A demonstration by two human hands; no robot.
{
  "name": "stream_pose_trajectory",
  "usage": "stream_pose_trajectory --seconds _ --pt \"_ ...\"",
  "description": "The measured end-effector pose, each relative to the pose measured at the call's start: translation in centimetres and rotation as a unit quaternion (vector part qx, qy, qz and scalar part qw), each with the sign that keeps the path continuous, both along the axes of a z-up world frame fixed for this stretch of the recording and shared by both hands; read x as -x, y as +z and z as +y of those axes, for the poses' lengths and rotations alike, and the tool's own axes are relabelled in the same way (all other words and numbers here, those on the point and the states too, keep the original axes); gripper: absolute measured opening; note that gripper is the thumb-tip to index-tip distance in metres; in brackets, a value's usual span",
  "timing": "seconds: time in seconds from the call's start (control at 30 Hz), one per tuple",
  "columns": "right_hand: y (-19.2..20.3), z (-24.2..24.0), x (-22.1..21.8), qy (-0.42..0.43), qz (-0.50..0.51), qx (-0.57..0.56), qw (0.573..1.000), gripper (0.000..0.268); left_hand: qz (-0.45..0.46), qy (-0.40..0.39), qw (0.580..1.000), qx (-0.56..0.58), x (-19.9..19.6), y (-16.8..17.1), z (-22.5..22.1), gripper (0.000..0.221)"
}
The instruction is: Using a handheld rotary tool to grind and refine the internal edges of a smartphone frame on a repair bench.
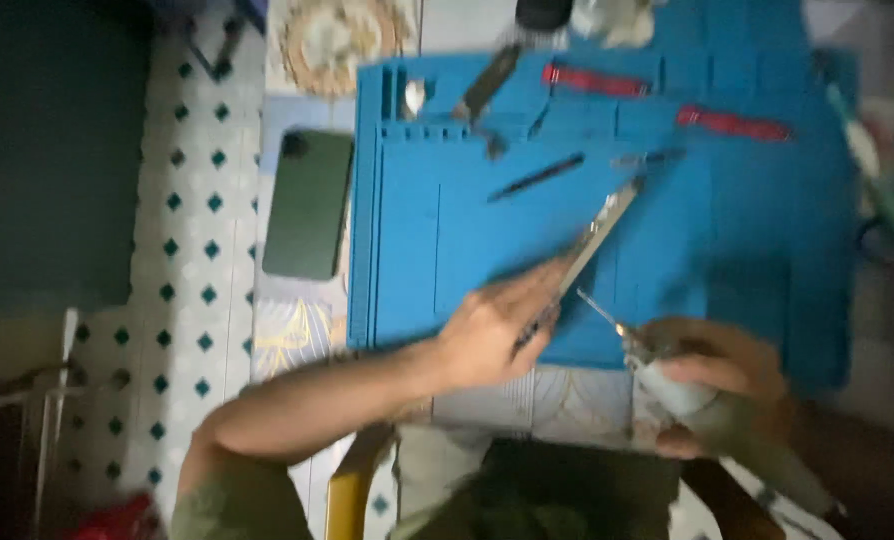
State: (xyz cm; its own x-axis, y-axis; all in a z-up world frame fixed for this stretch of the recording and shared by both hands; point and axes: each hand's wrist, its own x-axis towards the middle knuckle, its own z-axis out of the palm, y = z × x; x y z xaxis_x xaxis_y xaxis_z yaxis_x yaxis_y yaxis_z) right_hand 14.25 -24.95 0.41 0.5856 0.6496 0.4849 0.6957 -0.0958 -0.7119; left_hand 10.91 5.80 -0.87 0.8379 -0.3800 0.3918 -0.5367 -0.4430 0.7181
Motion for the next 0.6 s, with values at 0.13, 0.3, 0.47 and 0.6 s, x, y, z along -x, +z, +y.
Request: stream_pose_trajectory --seconds 0.13,0.3,0.47,0.6 --pt "1.5 0.6 0.1 -0.017 -0.015 0.059 0.998 0.082 -0.043 0.004 0.999 -0.007 -0.3 1.0 -0.3 0.05" --pt "0.6 0.8 -0.6 -0.009 -0.054 -0.014 0.998 0.078 -0.044 0.006 0.999 -0.021 -0.4 1.0 -0.3 0.052" --pt "-0.4 2.8 -1.5 0.035 -0.075 -0.095 0.992 0.065 -0.033 0.006 0.999 -0.032 -0.3 0.8 -0.2 0.059" --pt "-0.3 1.4 -2.0 0.108 -0.077 -0.033 0.991 0.075 -0.019 0.008 0.999 -0.049 -0.1 0.5 -0.2 0.063"
